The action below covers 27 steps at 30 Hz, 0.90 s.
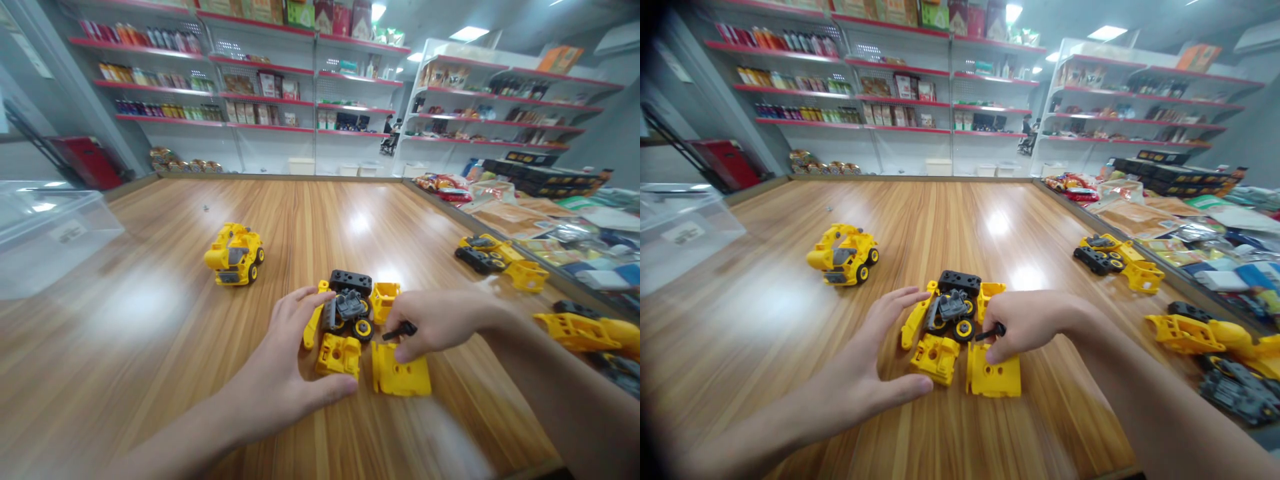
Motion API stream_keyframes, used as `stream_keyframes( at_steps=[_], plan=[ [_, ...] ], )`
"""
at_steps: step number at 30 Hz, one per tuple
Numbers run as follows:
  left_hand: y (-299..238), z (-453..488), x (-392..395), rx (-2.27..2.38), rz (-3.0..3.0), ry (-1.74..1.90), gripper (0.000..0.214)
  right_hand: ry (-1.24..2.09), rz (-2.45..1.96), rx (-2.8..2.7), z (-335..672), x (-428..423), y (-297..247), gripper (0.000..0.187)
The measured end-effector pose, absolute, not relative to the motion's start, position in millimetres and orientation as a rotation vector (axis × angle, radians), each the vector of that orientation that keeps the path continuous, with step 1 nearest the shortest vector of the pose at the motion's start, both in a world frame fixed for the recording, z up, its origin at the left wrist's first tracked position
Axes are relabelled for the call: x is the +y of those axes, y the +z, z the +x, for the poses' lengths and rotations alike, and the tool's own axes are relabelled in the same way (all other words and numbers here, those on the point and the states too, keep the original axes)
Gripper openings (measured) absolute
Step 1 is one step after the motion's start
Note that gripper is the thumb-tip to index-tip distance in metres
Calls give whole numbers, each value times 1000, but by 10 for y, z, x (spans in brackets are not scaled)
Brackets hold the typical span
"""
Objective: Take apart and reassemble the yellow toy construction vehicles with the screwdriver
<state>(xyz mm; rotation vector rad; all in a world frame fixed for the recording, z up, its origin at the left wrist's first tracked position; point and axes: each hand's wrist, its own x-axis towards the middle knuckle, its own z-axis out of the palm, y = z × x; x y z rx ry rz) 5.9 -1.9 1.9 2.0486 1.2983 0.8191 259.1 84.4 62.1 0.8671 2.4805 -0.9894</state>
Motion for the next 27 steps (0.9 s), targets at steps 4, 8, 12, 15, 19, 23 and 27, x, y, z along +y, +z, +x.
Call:
stream_keyframes(
  at_steps=[4, 8, 12, 15, 19, 23, 27],
  plan=[
    [18, 68, -18, 1314, 2071, 733, 87, -917, 999, 2573, 2553, 829, 594, 14],
    [-6, 72, -17, 1331, 2079, 676, 89, -852, 1172, 2610, 2546, 794, 617, 13],
    [-61, 64, -20, 1352, 2085, 624, 95, -830, 1148, 2592, 2526, 743, 584, 16],
    [-108, 59, -20, 1376, 2083, 578, 101, -822, 1138, 2670, 2494, 731, 534, 11],
    [-159, 66, -20, 1401, 2098, 543, 106, -616, 1421, 3022, 2486, 791, 556, 26],
    [-186, 74, -14, 1417, 2100, 511, 107, -215, 1791, 3052, 2552, 873, 645, 32],
    [-194, 70, -12, 1445, 2101, 487, 106, -366, 1565, 2811, 2596, 823, 698, 26]
  ],
)
